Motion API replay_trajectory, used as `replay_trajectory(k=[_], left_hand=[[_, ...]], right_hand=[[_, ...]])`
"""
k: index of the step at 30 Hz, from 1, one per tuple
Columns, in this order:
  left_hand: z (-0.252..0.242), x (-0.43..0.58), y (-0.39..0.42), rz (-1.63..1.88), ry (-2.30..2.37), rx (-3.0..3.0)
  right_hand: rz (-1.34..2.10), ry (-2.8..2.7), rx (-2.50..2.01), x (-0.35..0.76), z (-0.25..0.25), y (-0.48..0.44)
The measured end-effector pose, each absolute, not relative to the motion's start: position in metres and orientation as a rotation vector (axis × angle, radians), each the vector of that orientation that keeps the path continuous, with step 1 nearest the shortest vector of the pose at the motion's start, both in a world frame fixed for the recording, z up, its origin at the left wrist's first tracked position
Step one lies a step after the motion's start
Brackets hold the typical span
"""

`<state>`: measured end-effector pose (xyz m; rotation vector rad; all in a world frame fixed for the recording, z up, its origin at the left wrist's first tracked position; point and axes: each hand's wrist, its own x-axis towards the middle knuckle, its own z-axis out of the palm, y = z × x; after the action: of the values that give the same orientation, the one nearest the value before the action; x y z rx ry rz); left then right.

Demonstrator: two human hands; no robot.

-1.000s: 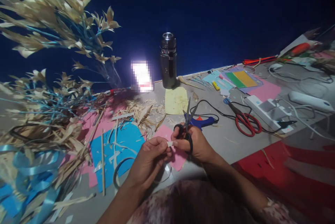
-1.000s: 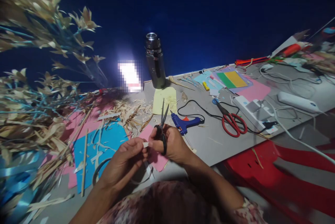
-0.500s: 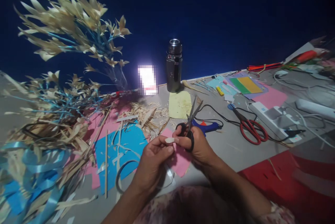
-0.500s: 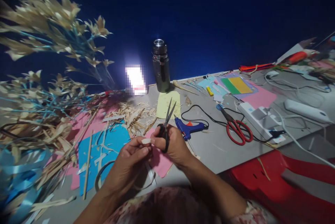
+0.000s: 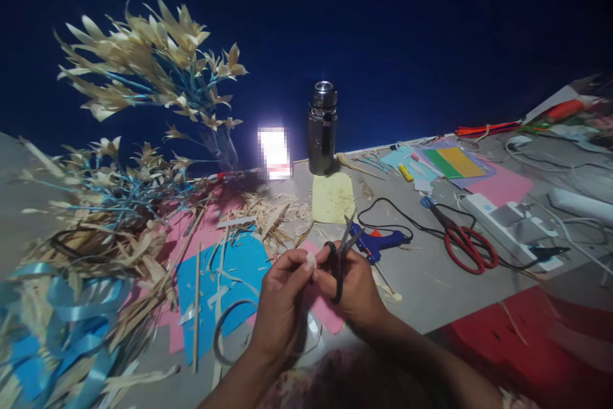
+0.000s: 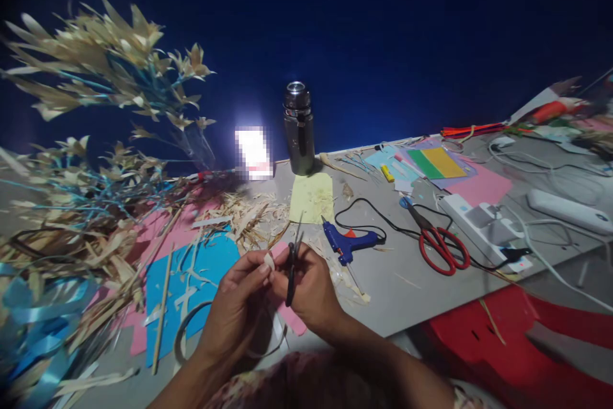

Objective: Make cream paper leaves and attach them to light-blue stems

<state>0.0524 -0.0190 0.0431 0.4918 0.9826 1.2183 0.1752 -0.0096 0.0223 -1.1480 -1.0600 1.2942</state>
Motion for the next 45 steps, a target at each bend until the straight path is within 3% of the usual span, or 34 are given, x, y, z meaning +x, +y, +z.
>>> replay_trajectory(k=[10, 18, 29, 45], left_hand=[[0.038, 0.032, -0.016, 0.966, 1.121, 0.963], [0.033, 0.039, -0.016, 0.993, 0.907, 0.649], [0.048, 0.020, -0.006, 1.024, 0.924, 0.638], [0.048, 0.020, -0.004, 0.919, 0.961, 0.704]], right_hand=[[1.620, -1.047, -1.114, 0.198, 0.036, -0.001], [1.452, -0.898, -1.044, 0.185, 0.015, -0.008], [2.072, -1.412, -1.241, 0.226, 0.031, -0.017], [2.150, -1.502, -1.309, 0.231, 0.035, -0.018]])
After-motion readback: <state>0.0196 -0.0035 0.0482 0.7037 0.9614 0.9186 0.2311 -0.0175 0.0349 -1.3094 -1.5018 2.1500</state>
